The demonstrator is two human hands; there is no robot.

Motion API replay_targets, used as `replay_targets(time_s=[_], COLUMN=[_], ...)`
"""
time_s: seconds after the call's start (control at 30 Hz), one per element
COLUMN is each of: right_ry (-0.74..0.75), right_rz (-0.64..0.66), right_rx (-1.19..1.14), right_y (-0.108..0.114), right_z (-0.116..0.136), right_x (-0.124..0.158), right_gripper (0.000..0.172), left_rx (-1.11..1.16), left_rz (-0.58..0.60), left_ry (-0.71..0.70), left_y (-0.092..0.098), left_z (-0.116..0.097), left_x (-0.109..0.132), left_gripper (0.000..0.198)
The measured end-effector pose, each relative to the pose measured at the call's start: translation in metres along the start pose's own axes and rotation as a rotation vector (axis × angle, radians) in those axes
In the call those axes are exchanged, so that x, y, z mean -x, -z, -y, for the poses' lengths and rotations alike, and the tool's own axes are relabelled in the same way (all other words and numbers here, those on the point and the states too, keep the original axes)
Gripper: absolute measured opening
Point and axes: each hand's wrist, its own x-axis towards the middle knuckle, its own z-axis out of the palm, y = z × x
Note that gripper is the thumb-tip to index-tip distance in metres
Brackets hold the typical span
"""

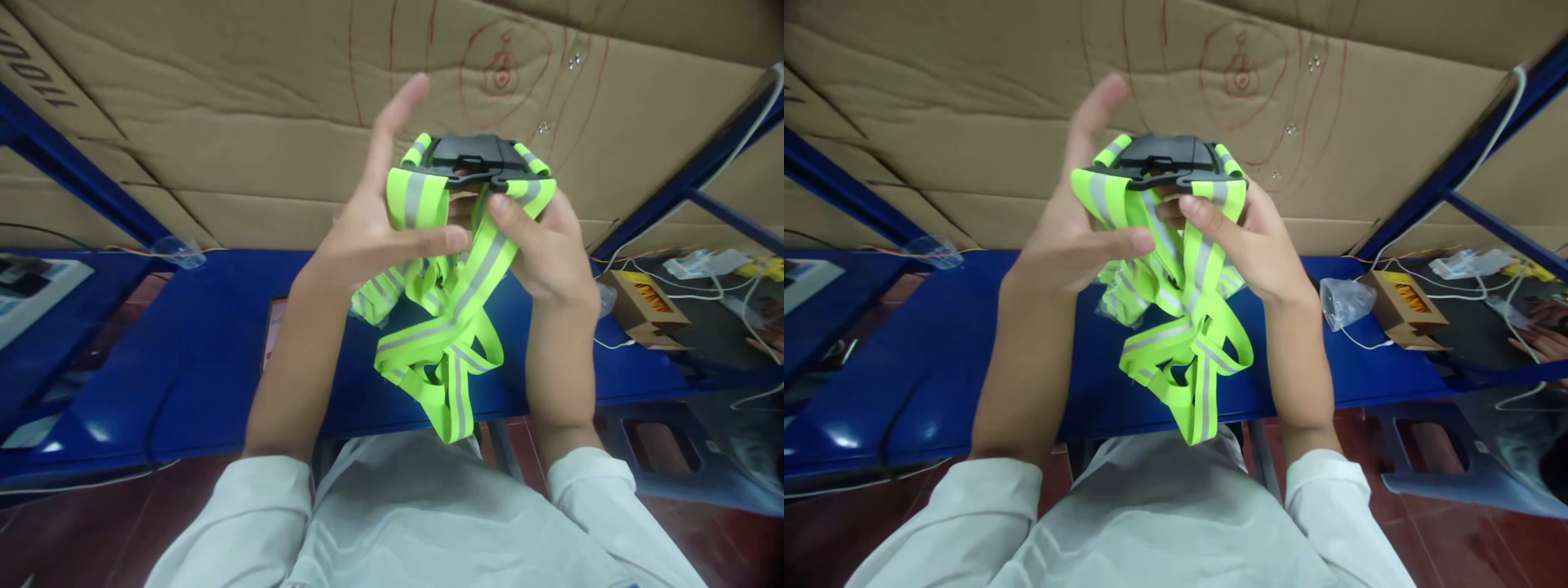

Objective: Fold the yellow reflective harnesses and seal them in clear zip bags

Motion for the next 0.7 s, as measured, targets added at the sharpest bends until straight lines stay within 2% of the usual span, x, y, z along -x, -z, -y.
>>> replay_targets(time_s=[0.07,0.1,0.2,0.3,0.4,0.53,0.6,0.7], right_ry=[-0.008,-0.011,-0.035,-0.1,-0.116,-0.149,-0.212,-0.259], right_rz=[-0.022,-0.038,-0.035,-0.028,-0.029,0.029,0.107,0.167], right_rx=[-0.036,-0.039,0.013,0.165,0.194,-0.112,-0.181,-0.073], right_y=[0.0,-0.001,0.0,0.009,0.012,0.0,-0.003,0.003], right_z=[0.005,0.007,0.013,0.019,0.018,0.01,0.005,0.0], right_x=[0.001,0.001,0.003,0.005,0.004,0.0,-0.002,-0.002], right_gripper=[0.042,0.042,0.037,0.035,0.032,0.023,0.029,0.041], left_rx=[0.128,0.166,0.19,0.171,0.143,0.212,0.197,0.208], left_rz=[0.122,0.135,-0.002,-0.103,-0.115,0.005,0.041,0.088], left_ry=[0.074,0.092,0.188,0.223,0.175,0.266,0.29,0.294], left_y=[-0.007,-0.013,-0.026,-0.025,-0.017,-0.01,-0.004,0.009], left_z=[-0.002,-0.003,0.001,0.011,0.013,-0.006,-0.015,-0.02], left_x=[0.003,0.005,0.008,0.006,0.003,0.004,0.005,0.004], left_gripper=[0.114,0.104,0.06,0.039,0.037,0.044,0.045,0.049])
